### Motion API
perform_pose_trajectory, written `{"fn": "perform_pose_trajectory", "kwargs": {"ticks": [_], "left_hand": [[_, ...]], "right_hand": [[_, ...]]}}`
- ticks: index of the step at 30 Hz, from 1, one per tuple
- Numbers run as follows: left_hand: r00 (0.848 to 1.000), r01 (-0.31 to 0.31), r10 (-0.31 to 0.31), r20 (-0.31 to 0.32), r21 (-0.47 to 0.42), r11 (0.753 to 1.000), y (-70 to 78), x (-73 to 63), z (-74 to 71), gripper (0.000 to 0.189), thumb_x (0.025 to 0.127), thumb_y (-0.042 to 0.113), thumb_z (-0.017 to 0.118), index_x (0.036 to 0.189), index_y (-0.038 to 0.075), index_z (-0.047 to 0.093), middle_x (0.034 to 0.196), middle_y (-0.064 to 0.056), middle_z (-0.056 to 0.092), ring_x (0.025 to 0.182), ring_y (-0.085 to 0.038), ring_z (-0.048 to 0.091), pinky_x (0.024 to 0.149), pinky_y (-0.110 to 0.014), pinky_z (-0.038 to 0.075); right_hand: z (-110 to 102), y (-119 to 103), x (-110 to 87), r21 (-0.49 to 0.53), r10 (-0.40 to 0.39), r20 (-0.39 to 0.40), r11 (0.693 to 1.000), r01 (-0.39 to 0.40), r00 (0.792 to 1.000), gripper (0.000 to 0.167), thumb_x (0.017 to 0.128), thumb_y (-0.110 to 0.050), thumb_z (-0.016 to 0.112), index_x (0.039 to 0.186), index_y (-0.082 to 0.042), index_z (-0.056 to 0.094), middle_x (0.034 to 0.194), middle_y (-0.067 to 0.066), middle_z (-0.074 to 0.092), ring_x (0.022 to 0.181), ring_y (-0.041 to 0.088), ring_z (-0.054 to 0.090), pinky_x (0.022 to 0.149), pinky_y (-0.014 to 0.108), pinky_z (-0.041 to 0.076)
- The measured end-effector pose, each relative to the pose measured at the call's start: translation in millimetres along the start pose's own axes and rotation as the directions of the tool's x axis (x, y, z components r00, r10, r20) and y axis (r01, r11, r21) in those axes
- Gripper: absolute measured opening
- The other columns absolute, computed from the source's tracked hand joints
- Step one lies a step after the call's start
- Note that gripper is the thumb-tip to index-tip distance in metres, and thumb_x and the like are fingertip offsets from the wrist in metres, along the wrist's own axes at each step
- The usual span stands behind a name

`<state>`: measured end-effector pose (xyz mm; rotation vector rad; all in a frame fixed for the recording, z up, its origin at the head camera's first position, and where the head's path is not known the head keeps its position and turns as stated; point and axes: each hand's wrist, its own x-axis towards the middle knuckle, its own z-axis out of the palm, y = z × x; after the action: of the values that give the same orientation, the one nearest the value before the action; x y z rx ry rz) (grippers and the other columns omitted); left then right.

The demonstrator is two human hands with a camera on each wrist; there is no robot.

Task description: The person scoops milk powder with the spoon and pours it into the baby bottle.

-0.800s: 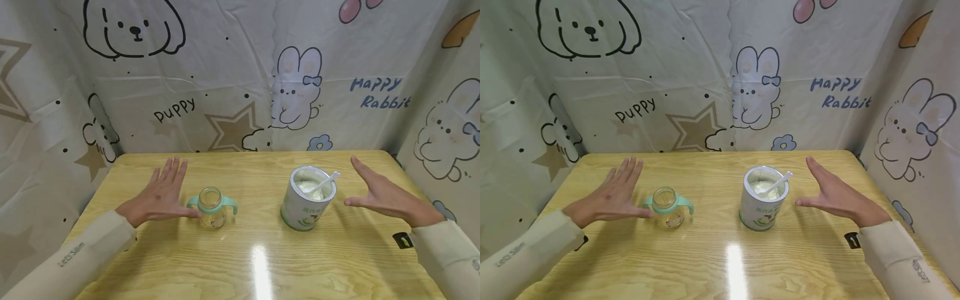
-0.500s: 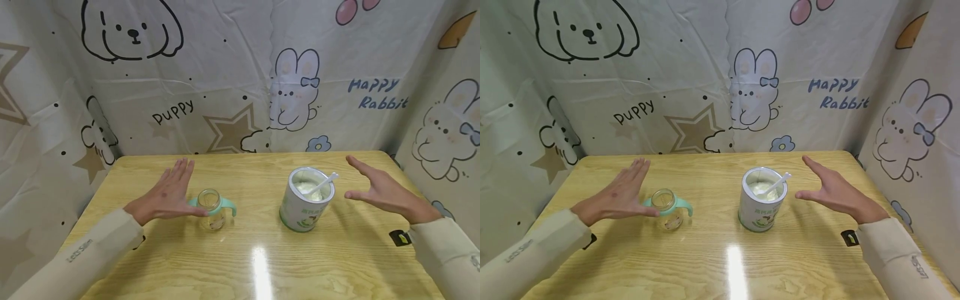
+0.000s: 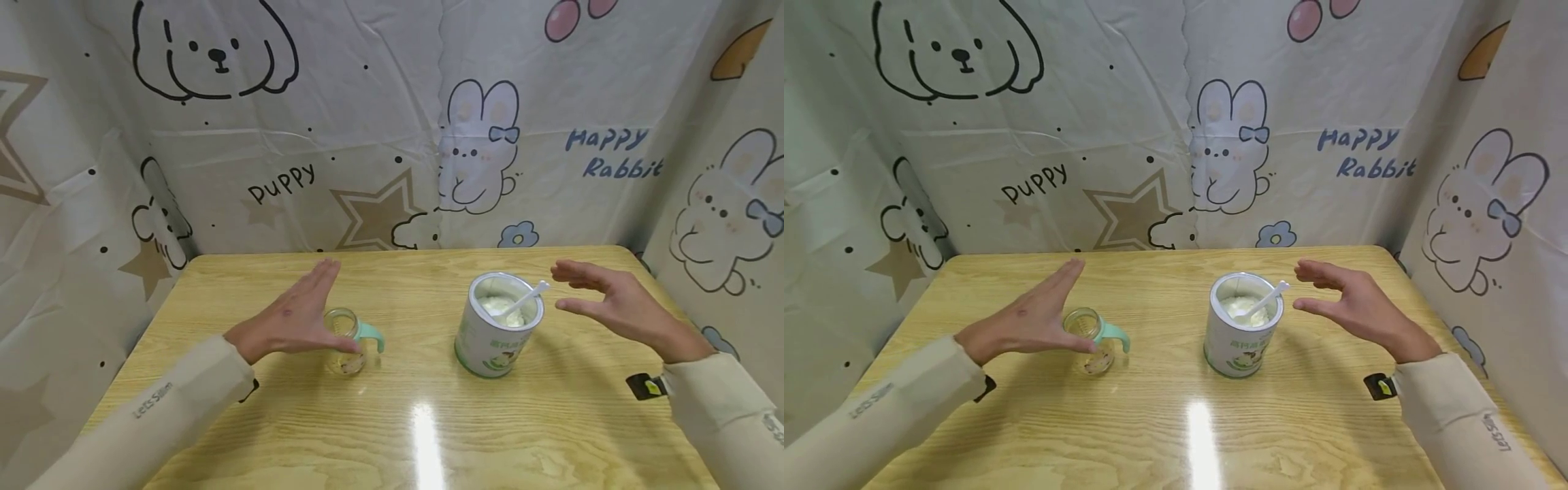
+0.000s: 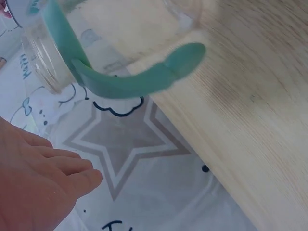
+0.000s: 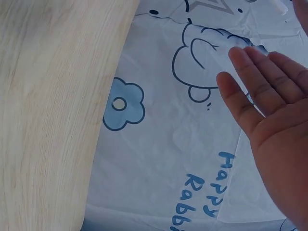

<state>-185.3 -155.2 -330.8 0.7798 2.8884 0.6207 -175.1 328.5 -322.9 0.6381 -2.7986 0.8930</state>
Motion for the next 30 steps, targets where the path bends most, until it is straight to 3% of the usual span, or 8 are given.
{"fn": "perform_pose_trajectory", "kwargs": {"ticks": [3,5,18,30], "left_hand": [[1.000,0.007,-0.007,0.006,-0.034,0.999,5.4,2.6,1.7,0.139,0.066,0.076,0.077,0.160,0.003,0.005,0.166,-0.015,0.004,0.152,-0.031,0.008,0.119,-0.055,0.021],[1.000,0.012,-0.011,0.020,-0.064,0.998,8.8,4.6,3.6,0.137,0.067,0.073,0.078,0.161,0.006,0.004,0.166,-0.013,0.002,0.151,-0.031,0.010,0.118,-0.056,0.024],[0.998,-0.014,0.024,0.058,-0.171,0.985,29.9,17.4,9.9,0.137,0.063,0.073,0.081,0.162,0.013,0.006,0.167,-0.007,0.008,0.151,-0.023,0.012,0.120,-0.049,0.024],[0.996,-0.056,0.068,0.054,-0.200,0.978,54.6,31.7,16.4,0.137,0.061,0.071,0.083,0.161,0.010,0.011,0.166,-0.008,0.014,0.150,-0.023,0.017,0.120,-0.044,0.024]], "right_hand": [[2.4,-2.3,2.0,0.024,-0.022,-0.048,0.999,0.023,0.999,0.047,0.091,-0.015,0.075,0.133,0.000,0.061,0.124,0.018,0.067,0.106,0.003,0.060,0.087,0.011,0.048],[3.7,-3.0,3.0,0.042,-0.031,-0.070,0.999,0.034,0.997,0.040,0.091,-0.012,0.075,0.128,0.000,0.064,0.120,0.017,0.068,0.100,-0.007,0.057,0.082,0.005,0.046],[8.1,-9.6,7.6,0.037,-0.037,-0.110,0.998,0.041,0.993,0.028,0.089,-0.005,0.076,0.116,-0.001,0.070,0.109,0.014,0.070,0.086,-0.003,0.058,0.071,0.010,0.050],[9.6,-14.3,11.2,0.030,-0.015,-0.121,0.999,0.019,0.993,0.022,0.090,-0.010,0.076,0.110,-0.004,0.071,0.101,0.010,0.069,0.082,0.006,0.056,0.068,0.013,0.048]]}}
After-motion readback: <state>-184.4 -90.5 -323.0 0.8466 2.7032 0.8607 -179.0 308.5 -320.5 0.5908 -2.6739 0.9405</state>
